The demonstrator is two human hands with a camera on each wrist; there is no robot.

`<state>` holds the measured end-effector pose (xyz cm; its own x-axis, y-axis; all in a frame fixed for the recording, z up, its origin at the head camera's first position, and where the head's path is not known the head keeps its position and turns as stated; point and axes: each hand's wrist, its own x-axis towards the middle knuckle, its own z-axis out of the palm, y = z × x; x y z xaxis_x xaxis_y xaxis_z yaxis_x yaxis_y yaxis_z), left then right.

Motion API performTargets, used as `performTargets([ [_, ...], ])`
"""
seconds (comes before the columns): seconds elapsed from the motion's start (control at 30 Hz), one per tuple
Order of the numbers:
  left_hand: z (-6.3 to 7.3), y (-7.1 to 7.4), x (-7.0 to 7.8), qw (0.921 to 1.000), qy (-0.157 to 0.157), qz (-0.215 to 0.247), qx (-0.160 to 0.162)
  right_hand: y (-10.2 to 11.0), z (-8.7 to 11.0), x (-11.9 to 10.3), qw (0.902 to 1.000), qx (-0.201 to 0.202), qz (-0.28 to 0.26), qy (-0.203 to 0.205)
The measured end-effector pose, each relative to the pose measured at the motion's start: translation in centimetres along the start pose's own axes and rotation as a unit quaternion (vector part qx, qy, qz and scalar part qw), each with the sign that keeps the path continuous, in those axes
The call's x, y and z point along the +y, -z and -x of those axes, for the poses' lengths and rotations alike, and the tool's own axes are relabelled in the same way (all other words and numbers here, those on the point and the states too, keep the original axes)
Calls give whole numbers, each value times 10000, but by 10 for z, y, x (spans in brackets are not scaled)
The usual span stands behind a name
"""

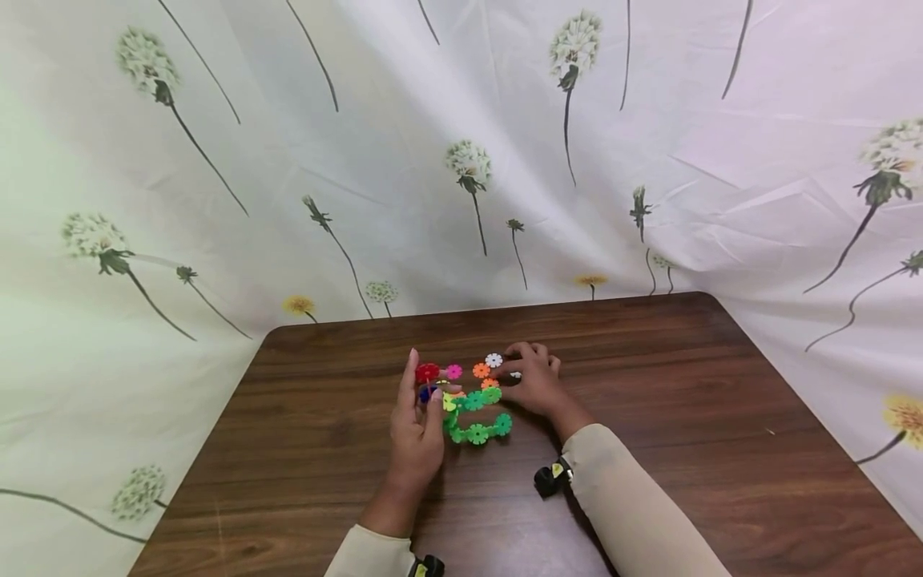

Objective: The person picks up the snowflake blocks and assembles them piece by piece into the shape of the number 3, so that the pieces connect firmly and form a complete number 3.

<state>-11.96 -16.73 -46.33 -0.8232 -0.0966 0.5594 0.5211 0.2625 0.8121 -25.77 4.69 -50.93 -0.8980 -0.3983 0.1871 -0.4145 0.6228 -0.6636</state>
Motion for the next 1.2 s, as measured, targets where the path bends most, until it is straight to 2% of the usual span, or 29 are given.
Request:
performTargets([
  [0.23, -1, 1, 0, 10000, -25, -25, 5, 5, -1, 1, 9994, -147, -218, -225],
  [0.37, -1, 1, -2, 10000, -47, -74, 48, 5, -2, 3, 9987, -68, -430, -271],
  [0.63, 0, 3, -4, 9999, -92, -15, 46, 2, 1, 4, 9962, 257, -828, 27],
  [0.77, 0, 3, -4, 9999, -8, -102, 76, 3, 4, 2, 9892, 344, -1419, 136],
  [0.83, 0, 3, -3, 9999, 35, -96, 54, 7, 6, -1, 9804, 362, -1930, 134],
  [0.9, 0, 3, -3, 9999, 63, -92, 39, 12, 8, -6, 9675, 391, -2497, -16],
  [0.97, 0, 2, -2, 9999, 40, -110, 9, 19, 11, -11, 9502, 475, -3071, -242],
  [1.1, 1, 0, -1, 9998, -142, -148, -26, 35, 16, -28, 9026, 553, -4220, -638],
  [1.17, 0, -1, -1, 9997, -221, -130, -24, 43, 18, -39, 8900, 471, -4485, -671],
  [1.2, 0, -1, -1, 9996, -256, -118, -23, 47, 19, -44, 8878, 410, -4536, -662],
])
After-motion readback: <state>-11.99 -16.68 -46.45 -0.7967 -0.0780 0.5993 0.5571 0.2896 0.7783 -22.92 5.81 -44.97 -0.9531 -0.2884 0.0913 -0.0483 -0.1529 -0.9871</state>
